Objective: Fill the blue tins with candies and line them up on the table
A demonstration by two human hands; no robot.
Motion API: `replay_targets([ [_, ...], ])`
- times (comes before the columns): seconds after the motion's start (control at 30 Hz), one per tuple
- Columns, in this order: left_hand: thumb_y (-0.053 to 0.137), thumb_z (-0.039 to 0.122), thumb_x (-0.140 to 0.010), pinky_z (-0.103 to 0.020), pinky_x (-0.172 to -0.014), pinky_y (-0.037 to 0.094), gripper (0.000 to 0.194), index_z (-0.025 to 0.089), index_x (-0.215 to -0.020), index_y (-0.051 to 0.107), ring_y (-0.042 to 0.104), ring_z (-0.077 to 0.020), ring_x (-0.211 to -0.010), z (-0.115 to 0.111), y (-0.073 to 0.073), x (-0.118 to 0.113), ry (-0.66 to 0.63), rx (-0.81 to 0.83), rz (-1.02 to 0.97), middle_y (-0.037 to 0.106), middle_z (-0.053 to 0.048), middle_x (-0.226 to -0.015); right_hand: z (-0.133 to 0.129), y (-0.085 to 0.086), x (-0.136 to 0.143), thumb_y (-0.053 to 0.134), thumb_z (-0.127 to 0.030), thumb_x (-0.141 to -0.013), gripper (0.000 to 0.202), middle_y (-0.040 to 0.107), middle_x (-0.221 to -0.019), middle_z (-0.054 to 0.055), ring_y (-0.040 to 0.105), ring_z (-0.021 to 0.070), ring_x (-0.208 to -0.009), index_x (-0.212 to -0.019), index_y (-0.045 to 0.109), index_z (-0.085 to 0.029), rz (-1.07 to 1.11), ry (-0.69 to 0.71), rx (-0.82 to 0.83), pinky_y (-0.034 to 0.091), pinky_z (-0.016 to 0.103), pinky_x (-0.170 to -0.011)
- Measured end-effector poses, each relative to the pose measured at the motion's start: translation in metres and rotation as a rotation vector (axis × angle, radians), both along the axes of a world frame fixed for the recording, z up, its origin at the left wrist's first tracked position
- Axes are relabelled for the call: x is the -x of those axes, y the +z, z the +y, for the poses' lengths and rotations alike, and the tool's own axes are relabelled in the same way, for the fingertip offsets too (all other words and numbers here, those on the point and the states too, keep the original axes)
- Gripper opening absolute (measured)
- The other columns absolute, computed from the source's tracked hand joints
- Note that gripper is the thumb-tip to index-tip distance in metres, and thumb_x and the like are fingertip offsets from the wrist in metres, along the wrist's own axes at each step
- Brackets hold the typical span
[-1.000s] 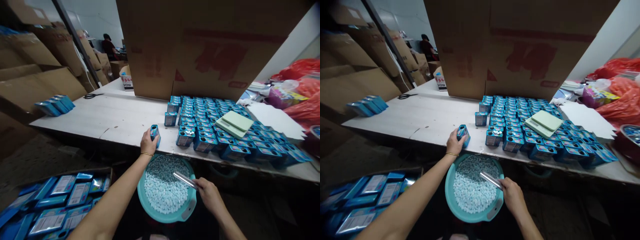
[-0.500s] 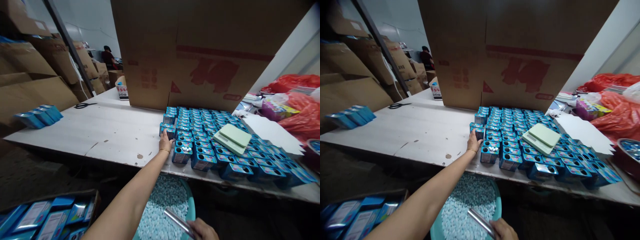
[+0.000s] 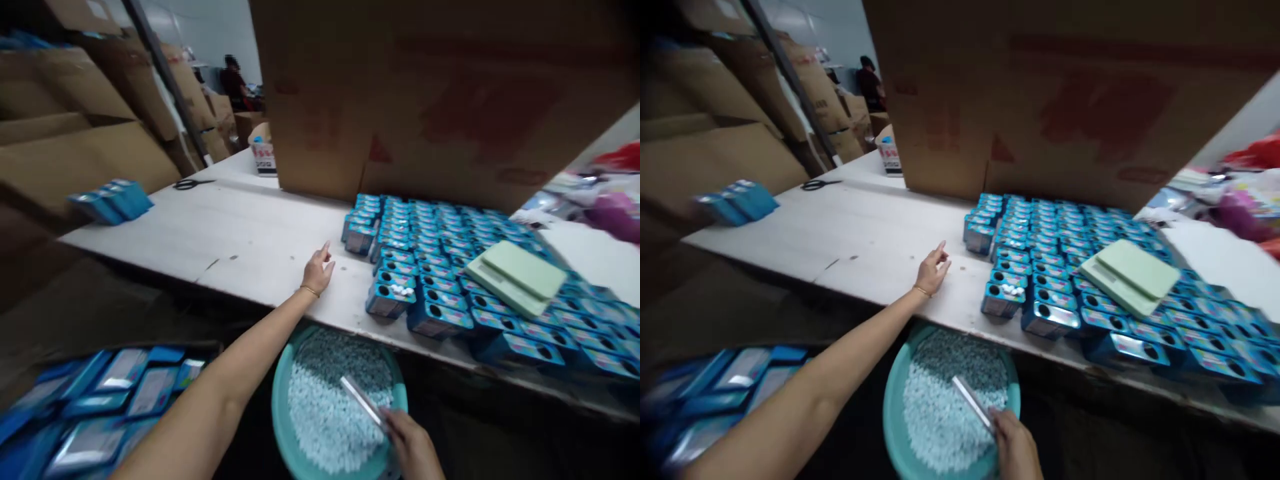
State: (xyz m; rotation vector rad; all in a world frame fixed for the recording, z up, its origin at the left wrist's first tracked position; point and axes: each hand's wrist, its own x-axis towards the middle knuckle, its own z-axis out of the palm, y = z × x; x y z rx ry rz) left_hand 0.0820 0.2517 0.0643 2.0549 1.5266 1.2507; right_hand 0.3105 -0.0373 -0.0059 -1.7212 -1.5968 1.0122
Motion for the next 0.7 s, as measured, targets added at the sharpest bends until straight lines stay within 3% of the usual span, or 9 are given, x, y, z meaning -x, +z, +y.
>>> replay_targets([
  [0.07, 0.046, 0.023, -0.078, -0.027, -0.084, 0.043, 0.057, 0.019, -0.131, 0.029, 0.053, -0.0123, -0.089, -0.042, -0.014, 0.075, 0.165, -0.039, -0.053, 0.052, -0.006, -0.101, 0.0, -0.011, -0.001, 0.051, -0.036, -0.07, 0.028, 0.068, -0.087, 0.006, 0.061, 0.0203, -0.085, -0.085, 0.07, -0.022, 0.072, -0.01, 0.081, 0.047, 0.027, -0.079],
  [0.13, 0.046, 0.026, -0.078, -0.027, -0.086, 0.042, 0.057, 0.017, -0.131, 0.028, 0.053, -0.0132, -0.094, -0.096, -0.031, 0.16, 0.43, 0.031, -0.056, 0.048, -0.009, -0.111, -0.003, -0.026, 0.002, 0.057, -0.039, -0.064, 0.029, 0.067, -0.085, 0.006, 0.062, 0.0214, -0.082, -0.081, 0.069, -0.019, 0.161, -0.05, 0.218, 0.049, 0.028, -0.075],
  [0.17, 0.046, 0.026, -0.077, -0.028, -0.085, 0.041, 0.057, 0.016, -0.13, 0.029, 0.053, -0.014, -0.095, -0.128, -0.041, 0.202, 0.572, 0.134, -0.037, 0.047, -0.01, -0.113, -0.006, -0.034, 0.006, 0.059, -0.042, -0.062, 0.031, 0.067, -0.081, 0.006, 0.062, 0.0213, -0.076, -0.08, 0.067, -0.018, 0.213, -0.069, 0.308, 0.05, 0.029, -0.07],
  [0.23, 0.05, 0.026, -0.073, -0.029, -0.084, 0.042, 0.052, 0.015, -0.124, 0.04, 0.054, -0.0169, -0.095, -0.194, -0.063, 0.272, 0.791, 0.498, 0.033, 0.052, -0.01, -0.107, -0.013, -0.046, 0.015, 0.061, -0.045, -0.059, 0.035, 0.065, -0.071, 0.003, 0.061, 0.0192, -0.061, -0.081, 0.063, -0.018, 0.306, -0.099, 0.481, 0.05, 0.029, -0.057],
  [0.3, 0.061, 0.023, -0.062, -0.031, -0.078, 0.044, 0.044, 0.012, -0.104, 0.055, 0.058, -0.0212, -0.086, -0.255, -0.09, 0.315, 0.866, 0.728, 0.03, 0.06, -0.008, -0.085, -0.02, -0.052, 0.025, 0.062, -0.046, -0.057, 0.037, 0.06, -0.06, -0.001, 0.057, 0.016, -0.05, -0.082, 0.058, -0.019, 0.367, -0.113, 0.582, 0.048, 0.027, -0.048],
  [0.37, 0.067, 0.019, -0.053, -0.031, -0.072, 0.045, 0.037, 0.012, -0.089, 0.06, 0.06, -0.022, -0.076, -0.299, -0.122, 0.329, 0.88, 0.863, -0.013, 0.061, -0.004, -0.069, -0.024, -0.053, 0.034, 0.063, -0.046, -0.056, 0.038, 0.058, -0.055, -0.003, 0.054, 0.0142, -0.045, -0.082, 0.055, -0.02, 0.391, -0.134, 0.612, 0.044, 0.025, -0.043],
  [0.47, 0.067, 0.022, -0.055, -0.03, -0.07, 0.045, 0.036, 0.01, -0.089, 0.059, 0.061, -0.0209, -0.075, -0.324, -0.171, 0.319, 0.859, 0.966, -0.095, 0.064, -0.006, -0.073, -0.026, -0.051, 0.041, 0.063, -0.048, -0.053, 0.041, 0.057, -0.053, -0.003, 0.051, 0.0137, -0.041, -0.082, 0.052, -0.021, 0.364, -0.201, 0.614, 0.038, 0.024, -0.037],
  [0.57, 0.064, 0.027, -0.062, -0.028, -0.075, 0.043, 0.048, 0.008, -0.104, 0.053, 0.059, -0.0211, -0.09, -0.308, -0.209, 0.302, 0.82, 0.985, -0.163, 0.063, -0.013, -0.096, -0.028, -0.044, 0.043, 0.063, -0.048, -0.05, 0.043, 0.056, -0.052, -0.004, 0.05, 0.0126, -0.04, -0.081, 0.053, -0.021, 0.313, -0.227, 0.633, 0.036, 0.023, -0.037],
  [0.7, 0.066, 0.03, -0.061, -0.032, -0.083, 0.04, 0.059, 0.007, -0.112, 0.047, 0.051, -0.0257, -0.106, -0.259, -0.233, 0.292, 0.758, 0.972, -0.229, 0.055, -0.02, -0.113, -0.035, -0.028, 0.049, 0.063, -0.051, -0.051, 0.046, 0.058, -0.056, -0.003, 0.051, 0.012, -0.044, -0.085, 0.054, -0.021, 0.267, -0.237, 0.706, 0.039, 0.023, -0.042],
])
